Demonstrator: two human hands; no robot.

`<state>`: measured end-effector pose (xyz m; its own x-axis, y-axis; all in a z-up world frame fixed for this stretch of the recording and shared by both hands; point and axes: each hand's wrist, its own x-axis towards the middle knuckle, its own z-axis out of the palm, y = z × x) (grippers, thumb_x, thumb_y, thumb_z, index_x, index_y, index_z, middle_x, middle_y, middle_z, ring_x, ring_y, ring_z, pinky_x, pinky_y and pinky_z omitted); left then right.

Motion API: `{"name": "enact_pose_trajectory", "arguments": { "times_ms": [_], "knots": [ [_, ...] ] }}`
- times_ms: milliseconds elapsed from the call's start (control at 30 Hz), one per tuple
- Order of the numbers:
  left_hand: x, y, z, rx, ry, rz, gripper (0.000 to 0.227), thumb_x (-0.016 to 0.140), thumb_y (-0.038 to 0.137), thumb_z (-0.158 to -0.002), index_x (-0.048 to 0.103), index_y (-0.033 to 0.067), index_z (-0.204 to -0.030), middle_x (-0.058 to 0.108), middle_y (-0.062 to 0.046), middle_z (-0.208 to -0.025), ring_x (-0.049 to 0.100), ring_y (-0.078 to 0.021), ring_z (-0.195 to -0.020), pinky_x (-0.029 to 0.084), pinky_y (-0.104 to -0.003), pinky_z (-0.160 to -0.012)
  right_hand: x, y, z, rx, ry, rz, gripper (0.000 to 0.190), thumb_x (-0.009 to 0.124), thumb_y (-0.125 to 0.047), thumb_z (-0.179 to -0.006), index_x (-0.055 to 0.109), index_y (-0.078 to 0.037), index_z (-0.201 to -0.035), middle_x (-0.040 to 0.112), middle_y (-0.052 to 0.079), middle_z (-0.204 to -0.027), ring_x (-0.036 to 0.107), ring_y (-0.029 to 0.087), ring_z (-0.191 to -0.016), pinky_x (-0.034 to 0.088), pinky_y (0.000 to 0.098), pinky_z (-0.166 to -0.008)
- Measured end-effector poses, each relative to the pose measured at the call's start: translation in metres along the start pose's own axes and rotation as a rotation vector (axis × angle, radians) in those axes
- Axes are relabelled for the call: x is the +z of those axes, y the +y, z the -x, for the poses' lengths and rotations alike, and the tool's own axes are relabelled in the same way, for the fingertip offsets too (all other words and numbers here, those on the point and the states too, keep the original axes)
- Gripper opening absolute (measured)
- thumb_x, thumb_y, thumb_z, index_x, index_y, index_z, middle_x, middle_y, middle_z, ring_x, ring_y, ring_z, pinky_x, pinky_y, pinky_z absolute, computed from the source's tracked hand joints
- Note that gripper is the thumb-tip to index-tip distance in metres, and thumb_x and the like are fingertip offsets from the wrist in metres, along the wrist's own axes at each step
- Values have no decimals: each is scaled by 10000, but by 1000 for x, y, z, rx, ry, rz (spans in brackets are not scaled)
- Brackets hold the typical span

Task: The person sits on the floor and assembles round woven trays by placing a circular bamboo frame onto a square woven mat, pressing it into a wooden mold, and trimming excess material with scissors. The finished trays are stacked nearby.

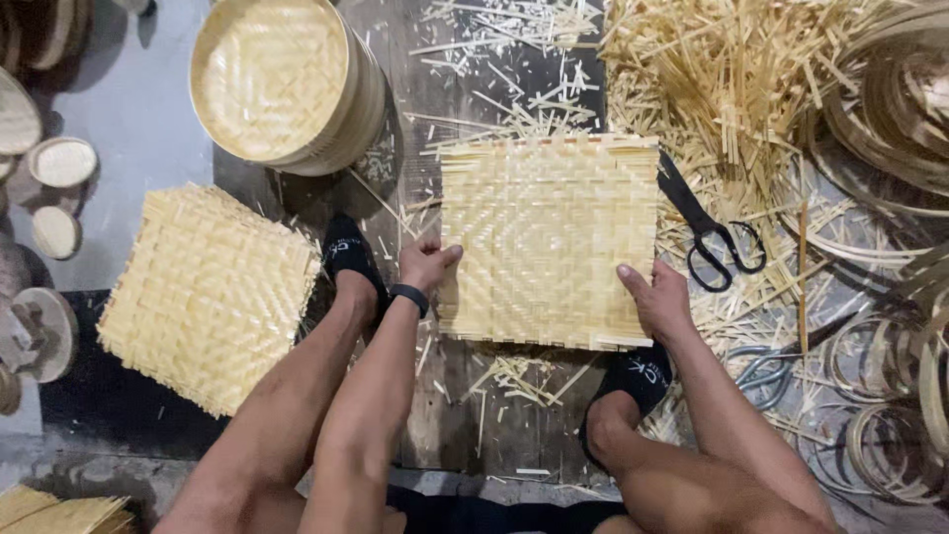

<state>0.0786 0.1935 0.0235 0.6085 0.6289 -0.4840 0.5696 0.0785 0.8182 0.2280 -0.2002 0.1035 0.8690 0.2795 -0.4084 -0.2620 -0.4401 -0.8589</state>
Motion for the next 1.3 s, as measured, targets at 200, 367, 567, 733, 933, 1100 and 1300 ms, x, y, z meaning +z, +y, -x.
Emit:
{"name": "enact_pose_trajectory", "arguments": {
  "times_ms": [200,367,567,733,933,1100,1300],
  "knots": [
    [2,22,13,43,124,-9,262,852,133,-787,671,24,-942,687,-15,-781,624,-88,-662,550,-267,-611,14,-21,1,-31,112,124,348,836,-286,-907,702,19,-1007,550,36,-738,418,117,-650,384,316,-569],
    [0,38,23,73,187,-162,305,850,198,-777,673,6,-933,710,-47,-782,665,-124,-685,566,-289,-659,23,-63,18,-348,351,370,648,870,-297,-848,550,42,-1297,594,166,-1113,553,219,-972,481,397,-855],
    [2,56,33,100,241,-315,349,851,269,-770,682,24,-953,719,-84,-793,685,-188,-718,560,-348,-706,65,-106,15,-695,-208,975,721,645,-572,-962,499,-76,-1465,441,284,-1433,374,430,-1333,252,575,-1112],
    [18,94,85,-1,297,-346,229,720,266,-975,633,75,-1067,662,-116,-858,614,-272,-755,512,-431,-677,85,-89,26,-829,-34,1055,680,542,-563,-961,480,-197,-1531,386,205,-1546,222,400,-1470,168,640,-1182],
    [109,142,237,944,64,-533,153,576,2,-852,622,34,-994,689,-191,-1166,658,-338,-1061,534,-430,-895,89,-79,24,-728,-102,1131,691,558,-551,-933,468,-206,-1526,353,185,-1558,203,414,-1481,149,652,-1197],
    [77,140,212,687,131,-370,92,630,39,-916,675,106,-961,683,-116,-927,661,-312,-926,542,-455,-867,91,-86,24,-686,-94,1111,693,554,-547,-956,445,-207,-1549,325,193,-1574,200,422,-1495,137,651,-1212],
    [2,104,72,-15,207,-119,393,809,161,-770,693,115,-1142,748,-75,-1022,713,-205,-911,607,-399,-817,92,-73,21,-706,-99,1095,700,528,-557,-983,420,-205,-1578,258,207,-1627,153,421,-1530,102,648,-1226]
  ]
}}
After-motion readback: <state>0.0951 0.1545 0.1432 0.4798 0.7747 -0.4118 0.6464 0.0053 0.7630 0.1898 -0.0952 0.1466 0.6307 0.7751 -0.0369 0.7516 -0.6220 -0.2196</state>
